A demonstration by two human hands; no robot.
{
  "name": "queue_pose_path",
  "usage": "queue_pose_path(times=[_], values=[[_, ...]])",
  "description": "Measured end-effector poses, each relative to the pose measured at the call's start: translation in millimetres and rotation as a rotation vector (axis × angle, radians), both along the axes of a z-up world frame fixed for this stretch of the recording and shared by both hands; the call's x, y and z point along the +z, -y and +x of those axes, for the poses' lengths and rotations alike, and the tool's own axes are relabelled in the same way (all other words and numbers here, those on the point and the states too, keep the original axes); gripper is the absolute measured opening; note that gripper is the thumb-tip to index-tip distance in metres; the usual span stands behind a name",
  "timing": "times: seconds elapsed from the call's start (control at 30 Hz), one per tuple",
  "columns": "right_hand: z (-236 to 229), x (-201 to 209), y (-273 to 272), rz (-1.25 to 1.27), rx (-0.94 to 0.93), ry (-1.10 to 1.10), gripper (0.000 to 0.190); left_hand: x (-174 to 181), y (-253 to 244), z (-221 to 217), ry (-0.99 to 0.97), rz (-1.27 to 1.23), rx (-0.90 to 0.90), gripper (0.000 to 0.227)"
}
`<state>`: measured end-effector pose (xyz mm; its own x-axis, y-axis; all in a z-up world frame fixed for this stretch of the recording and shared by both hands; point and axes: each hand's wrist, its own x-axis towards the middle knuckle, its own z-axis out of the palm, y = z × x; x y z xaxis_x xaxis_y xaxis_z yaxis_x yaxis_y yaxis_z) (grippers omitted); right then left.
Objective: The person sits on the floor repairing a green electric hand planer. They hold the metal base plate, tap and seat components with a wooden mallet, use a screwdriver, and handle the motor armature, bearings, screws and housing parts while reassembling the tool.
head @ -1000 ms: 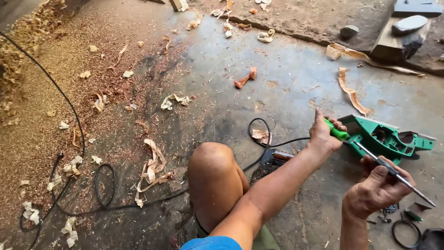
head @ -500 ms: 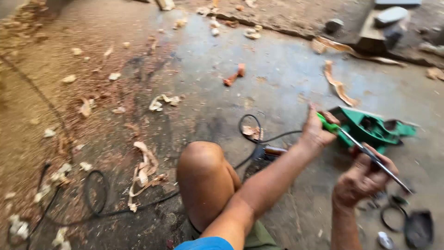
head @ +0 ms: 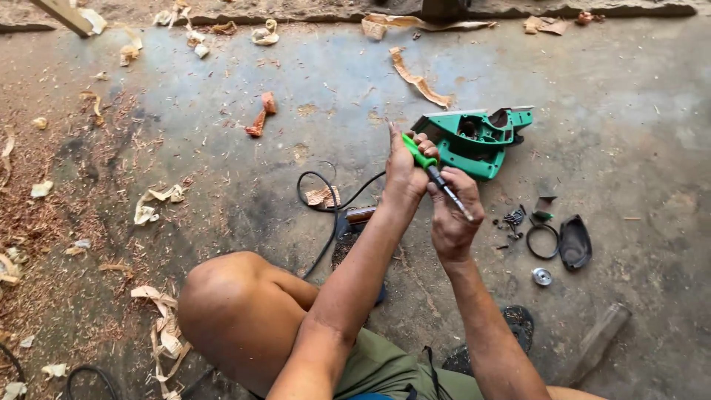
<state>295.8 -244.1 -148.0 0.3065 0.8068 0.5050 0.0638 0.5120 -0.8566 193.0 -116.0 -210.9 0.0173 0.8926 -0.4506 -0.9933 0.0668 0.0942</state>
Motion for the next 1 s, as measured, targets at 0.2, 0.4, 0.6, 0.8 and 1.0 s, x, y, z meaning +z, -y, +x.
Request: queue_pose_path(times=[0.2,0.4,0.6,0.8,1.0], values=[[25.7,-18.0,-10.1,-0.230,0.069,-0.058,0.025,10.8,7.5,-0.5,-0.246,0.043,-0.034,0.036],[58.6,2.0,-21.7,-0.638,0.523,-0.243,0.037,-10.0,-12.1,-28.0,-0.053,0.020,-0.073,0.042],[58.2,26.1,-15.3,-0.889,0.643,-0.266,0.043,29.9,8.3,-15.7,-0.199,0.038,-0.060,0.037],[28.8,35.5,0.9,-0.541,0.234,0.455,0.021,75.0,27.0,-0.4,-0.485,0.161,-0.021,0.038],[15.2,40.0,10.0,-0.415,0.068,0.492,0.018,77.0,27.2,-0.7,-0.506,0.170,-0.034,0.035]])
